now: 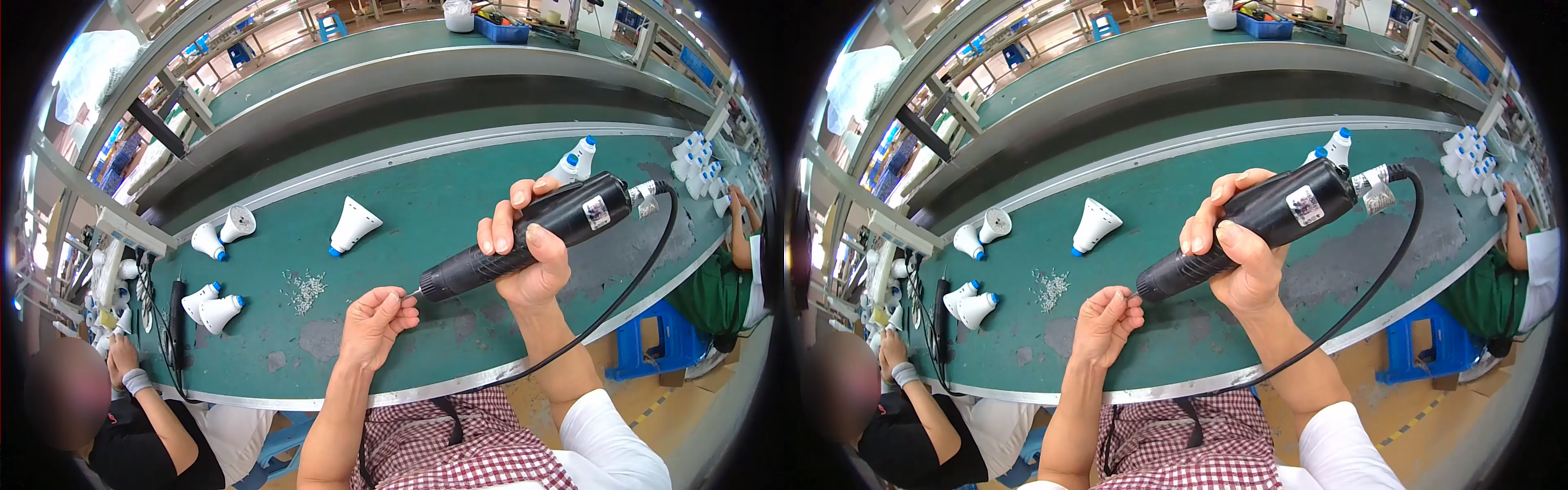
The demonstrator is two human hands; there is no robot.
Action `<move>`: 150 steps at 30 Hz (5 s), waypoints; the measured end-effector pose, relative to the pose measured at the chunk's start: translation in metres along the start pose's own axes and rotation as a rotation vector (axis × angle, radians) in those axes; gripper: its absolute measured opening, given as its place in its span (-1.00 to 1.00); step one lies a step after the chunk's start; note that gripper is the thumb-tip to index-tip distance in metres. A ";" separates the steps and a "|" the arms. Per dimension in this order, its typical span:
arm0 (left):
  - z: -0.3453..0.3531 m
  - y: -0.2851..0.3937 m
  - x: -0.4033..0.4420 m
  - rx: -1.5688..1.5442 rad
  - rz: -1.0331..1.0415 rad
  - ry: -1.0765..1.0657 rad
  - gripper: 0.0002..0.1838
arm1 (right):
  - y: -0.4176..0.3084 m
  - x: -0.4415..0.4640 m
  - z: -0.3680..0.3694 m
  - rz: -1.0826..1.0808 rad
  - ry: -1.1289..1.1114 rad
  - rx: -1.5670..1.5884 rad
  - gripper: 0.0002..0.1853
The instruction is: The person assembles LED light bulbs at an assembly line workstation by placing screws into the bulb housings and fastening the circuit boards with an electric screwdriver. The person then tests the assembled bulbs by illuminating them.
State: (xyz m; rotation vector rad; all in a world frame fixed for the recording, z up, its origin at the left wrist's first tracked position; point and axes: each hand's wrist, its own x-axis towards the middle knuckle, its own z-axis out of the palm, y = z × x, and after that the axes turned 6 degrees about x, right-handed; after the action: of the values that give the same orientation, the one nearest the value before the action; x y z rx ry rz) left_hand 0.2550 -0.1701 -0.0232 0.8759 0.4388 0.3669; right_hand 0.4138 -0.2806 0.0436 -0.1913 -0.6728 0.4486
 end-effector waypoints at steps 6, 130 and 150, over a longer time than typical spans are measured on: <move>0.004 -0.008 0.000 0.175 0.204 0.094 -0.78 | 0.005 -0.004 0.003 -0.051 0.024 -0.035 -0.61; -0.058 0.057 -0.006 0.358 0.524 0.603 -0.54 | 0.119 0.034 0.042 0.171 0.139 -0.323 -0.73; -0.039 0.043 0.014 0.069 0.295 0.213 -0.62 | 0.065 0.032 0.042 0.054 0.276 -0.196 -0.72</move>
State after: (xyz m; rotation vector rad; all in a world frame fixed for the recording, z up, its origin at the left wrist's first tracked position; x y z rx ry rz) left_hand 0.2412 -0.1130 -0.0141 0.9755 0.5218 0.7248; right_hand 0.3866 -0.2072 0.0733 -0.4494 -0.4405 0.3988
